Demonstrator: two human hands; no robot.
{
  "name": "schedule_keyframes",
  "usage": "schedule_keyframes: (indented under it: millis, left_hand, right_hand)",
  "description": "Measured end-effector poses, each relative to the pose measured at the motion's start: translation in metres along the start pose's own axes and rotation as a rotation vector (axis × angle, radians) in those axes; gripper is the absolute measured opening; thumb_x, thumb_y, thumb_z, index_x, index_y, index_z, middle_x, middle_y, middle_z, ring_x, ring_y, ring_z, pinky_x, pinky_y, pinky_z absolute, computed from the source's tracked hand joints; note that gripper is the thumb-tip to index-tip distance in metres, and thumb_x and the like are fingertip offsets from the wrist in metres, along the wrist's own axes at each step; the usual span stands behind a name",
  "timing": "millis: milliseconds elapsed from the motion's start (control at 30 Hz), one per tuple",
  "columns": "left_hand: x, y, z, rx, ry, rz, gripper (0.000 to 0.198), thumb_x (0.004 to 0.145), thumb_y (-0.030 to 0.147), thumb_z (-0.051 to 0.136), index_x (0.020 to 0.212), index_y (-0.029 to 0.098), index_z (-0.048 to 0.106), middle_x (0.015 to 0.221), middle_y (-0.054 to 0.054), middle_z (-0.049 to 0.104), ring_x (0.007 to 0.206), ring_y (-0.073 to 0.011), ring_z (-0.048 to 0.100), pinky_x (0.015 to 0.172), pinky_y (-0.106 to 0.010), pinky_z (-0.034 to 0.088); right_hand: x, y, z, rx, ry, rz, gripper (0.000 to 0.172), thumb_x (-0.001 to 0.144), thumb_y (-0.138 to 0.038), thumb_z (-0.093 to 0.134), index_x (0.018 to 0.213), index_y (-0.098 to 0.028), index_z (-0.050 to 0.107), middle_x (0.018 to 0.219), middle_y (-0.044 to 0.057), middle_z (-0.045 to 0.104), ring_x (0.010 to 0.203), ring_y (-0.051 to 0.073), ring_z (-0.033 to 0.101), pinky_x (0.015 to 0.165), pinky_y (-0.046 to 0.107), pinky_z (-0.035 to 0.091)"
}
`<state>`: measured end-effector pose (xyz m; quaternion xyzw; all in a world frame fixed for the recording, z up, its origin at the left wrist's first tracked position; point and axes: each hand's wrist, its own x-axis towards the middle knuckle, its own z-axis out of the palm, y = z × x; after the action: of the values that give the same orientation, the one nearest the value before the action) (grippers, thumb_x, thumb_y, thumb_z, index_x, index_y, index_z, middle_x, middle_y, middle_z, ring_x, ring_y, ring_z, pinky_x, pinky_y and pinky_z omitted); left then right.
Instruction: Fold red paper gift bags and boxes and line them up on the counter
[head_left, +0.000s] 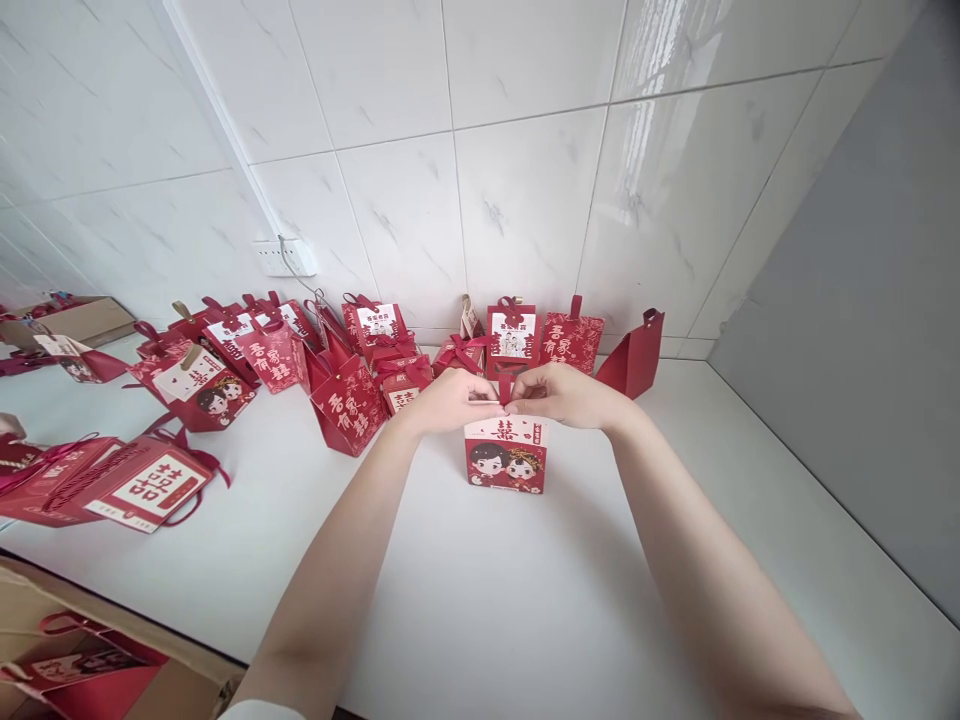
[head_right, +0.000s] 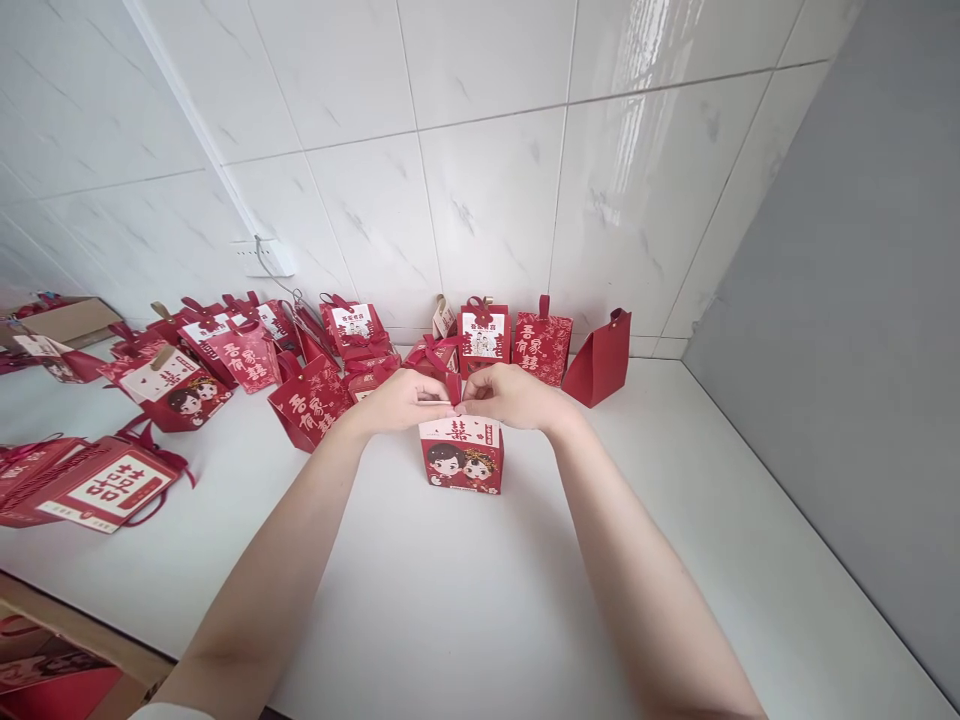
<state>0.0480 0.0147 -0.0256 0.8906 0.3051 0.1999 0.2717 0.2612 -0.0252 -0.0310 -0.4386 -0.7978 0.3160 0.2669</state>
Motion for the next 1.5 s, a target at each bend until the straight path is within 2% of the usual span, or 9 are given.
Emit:
schedule_keyframes:
  millis: [300, 467, 600, 767, 867, 967, 1067, 1333, 1500]
  left_hand:
    - [-0.001, -0.002, -0.001, 0.143, 0.074, 0.03, 0.025, 0.079, 0.034, 0.056, 0.064, 0.015, 0.059, 0.058, 0.002, 0.05, 0.056, -0.0092, 0.039, 0.051, -0.022, 0.026]
    - [-0.004, -0.002, -0.009, 0.151, 0.143, 0.005, 0.026, 0.08, 0.035, 0.055, 0.068, 0.014, 0.063, 0.063, 0.001, 0.058, 0.06, -0.0101, 0.046, 0.054, -0.022, 0.031]
    - [-0.006, -0.002, -0.017, 0.088, 0.085, -0.05, 0.025, 0.079, 0.035, 0.055, 0.078, 0.014, 0.068, 0.07, -0.001, 0.064, 0.063, -0.0115, 0.051, 0.056, -0.022, 0.036]
    - [-0.018, -0.009, -0.037, -0.065, -0.173, -0.15, 0.034, 0.072, 0.03, 0.065, 0.103, 0.018, 0.068, 0.091, -0.004, 0.07, 0.082, -0.0175, 0.062, 0.07, -0.025, 0.046]
    - [-0.024, -0.01, -0.047, -0.14, -0.112, -0.208, 0.045, 0.069, 0.034, 0.069, 0.111, 0.019, 0.064, 0.107, -0.007, 0.068, 0.099, -0.0203, 0.062, 0.085, -0.031, 0.048]
    - [-0.024, -0.007, -0.047, -0.132, -0.033, -0.204, 0.043, 0.071, 0.038, 0.069, 0.109, 0.019, 0.066, 0.111, -0.008, 0.067, 0.101, -0.0201, 0.062, 0.09, -0.033, 0.048]
    - [-0.02, -0.005, -0.041, -0.08, -0.039, -0.201, 0.033, 0.071, 0.038, 0.068, 0.099, 0.02, 0.071, 0.1, -0.005, 0.071, 0.088, -0.0187, 0.065, 0.079, -0.03, 0.051]
    - [-0.021, -0.002, -0.043, -0.078, -0.269, -0.104, 0.026, 0.074, 0.038, 0.067, 0.091, 0.02, 0.074, 0.092, -0.004, 0.073, 0.084, -0.018, 0.066, 0.075, -0.025, 0.05]
    - [-0.025, 0.006, -0.047, -0.066, -0.15, -0.073, 0.026, 0.076, 0.037, 0.065, 0.095, 0.021, 0.073, 0.098, -0.004, 0.072, 0.088, -0.0175, 0.065, 0.078, -0.025, 0.049]
  right_hand:
    - [0.005, 0.003, 0.009, -0.201, 0.162, -0.21, 0.012, 0.083, -0.024, 0.051, 0.073, -0.019, 0.055, 0.071, 0.0, 0.059, 0.062, 0.013, 0.049, 0.058, 0.025, 0.036]
    - [0.01, 0.001, 0.014, -0.22, 0.239, -0.292, 0.014, 0.088, -0.024, 0.046, 0.085, -0.019, 0.058, 0.079, 0.002, 0.062, 0.066, 0.013, 0.051, 0.058, 0.025, 0.038]
    - [0.011, 0.003, 0.013, -0.212, 0.227, -0.265, 0.022, 0.091, -0.024, 0.042, 0.095, -0.021, 0.064, 0.089, 0.003, 0.066, 0.076, 0.016, 0.059, 0.065, 0.027, 0.043]
    - [0.003, 0.009, 0.001, -0.12, 0.205, -0.115, 0.032, 0.094, -0.029, 0.039, 0.118, -0.03, 0.061, 0.121, -0.001, 0.063, 0.113, 0.02, 0.056, 0.094, 0.034, 0.043]
    - [-0.003, 0.012, -0.007, -0.02, 0.246, -0.034, 0.035, 0.092, -0.039, 0.045, 0.124, -0.031, 0.057, 0.131, 0.0, 0.057, 0.121, 0.022, 0.051, 0.1, 0.038, 0.04]
    - [-0.005, 0.016, -0.011, 0.108, 0.166, -0.023, 0.036, 0.087, -0.041, 0.054, 0.12, -0.029, 0.06, 0.125, 0.002, 0.061, 0.114, 0.022, 0.056, 0.096, 0.038, 0.044]
    - [-0.001, 0.024, -0.009, 0.197, 0.024, -0.018, 0.033, 0.085, -0.042, 0.056, 0.112, -0.025, 0.065, 0.115, 0.003, 0.065, 0.106, 0.021, 0.059, 0.094, 0.037, 0.045]
    - [0.002, 0.031, -0.007, 0.378, -0.272, -0.127, 0.035, 0.081, -0.044, 0.061, 0.101, -0.018, 0.07, 0.102, 0.005, 0.07, 0.099, 0.021, 0.062, 0.091, 0.036, 0.045]
    - [-0.007, 0.019, -0.018, 0.305, -0.201, -0.107, 0.037, 0.079, -0.049, 0.061, 0.104, -0.022, 0.07, 0.106, 0.004, 0.069, 0.101, 0.021, 0.061, 0.089, 0.034, 0.045]
